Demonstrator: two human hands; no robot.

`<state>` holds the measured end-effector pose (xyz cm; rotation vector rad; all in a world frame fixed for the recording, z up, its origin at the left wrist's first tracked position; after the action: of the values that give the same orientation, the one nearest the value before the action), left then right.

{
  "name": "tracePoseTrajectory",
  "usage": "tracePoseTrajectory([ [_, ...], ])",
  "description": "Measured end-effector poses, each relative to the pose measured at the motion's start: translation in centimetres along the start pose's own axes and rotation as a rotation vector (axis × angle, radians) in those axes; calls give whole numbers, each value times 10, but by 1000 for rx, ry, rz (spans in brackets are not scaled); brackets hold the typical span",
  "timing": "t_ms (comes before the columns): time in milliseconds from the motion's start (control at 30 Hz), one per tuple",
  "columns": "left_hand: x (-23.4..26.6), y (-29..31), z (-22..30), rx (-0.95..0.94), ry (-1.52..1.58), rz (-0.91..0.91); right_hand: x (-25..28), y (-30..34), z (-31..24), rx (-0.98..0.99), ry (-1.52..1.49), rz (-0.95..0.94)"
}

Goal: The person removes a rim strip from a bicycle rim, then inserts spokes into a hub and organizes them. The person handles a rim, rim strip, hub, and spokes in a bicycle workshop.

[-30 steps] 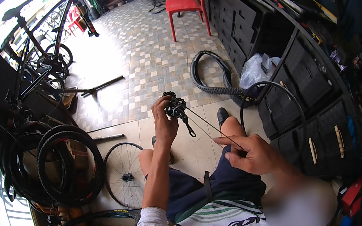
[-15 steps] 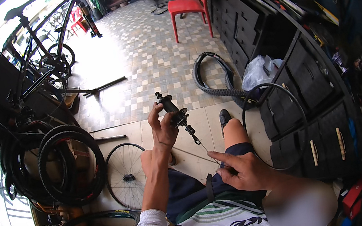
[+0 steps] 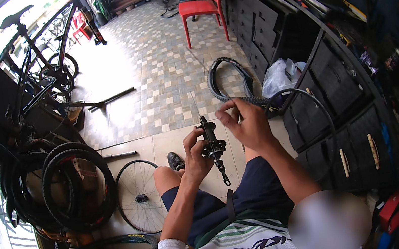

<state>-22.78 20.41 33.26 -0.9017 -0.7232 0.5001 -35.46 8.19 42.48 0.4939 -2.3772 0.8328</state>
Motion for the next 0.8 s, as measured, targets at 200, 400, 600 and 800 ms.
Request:
tracePoseTrajectory([
  [200, -13, 7, 8, -40, 51, -73, -44, -4, 32, -158, -123, -364],
  [400, -16, 5, 16, -113, 25, -165, -79, -24, 65, -203, -364, -531],
  [600, -21, 9, 18, -81, 88, -190, -73, -41, 66, -254, -482, -417],
  [800, -11, 26, -1, 37, 181, 52, -56, -42, 43, -263, -870, -321],
])
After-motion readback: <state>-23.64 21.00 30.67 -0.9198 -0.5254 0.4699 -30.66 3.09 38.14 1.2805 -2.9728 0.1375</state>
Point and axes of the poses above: each hand's wrist, its own y-axis away from the middle knuckle, its own x-axis out of the back of the hand, z = x × y, the point moved 7 cm from there along -y, towards the middle knuckle, and after that the axes turned 9 degrees about y, right-handed, at the moved point
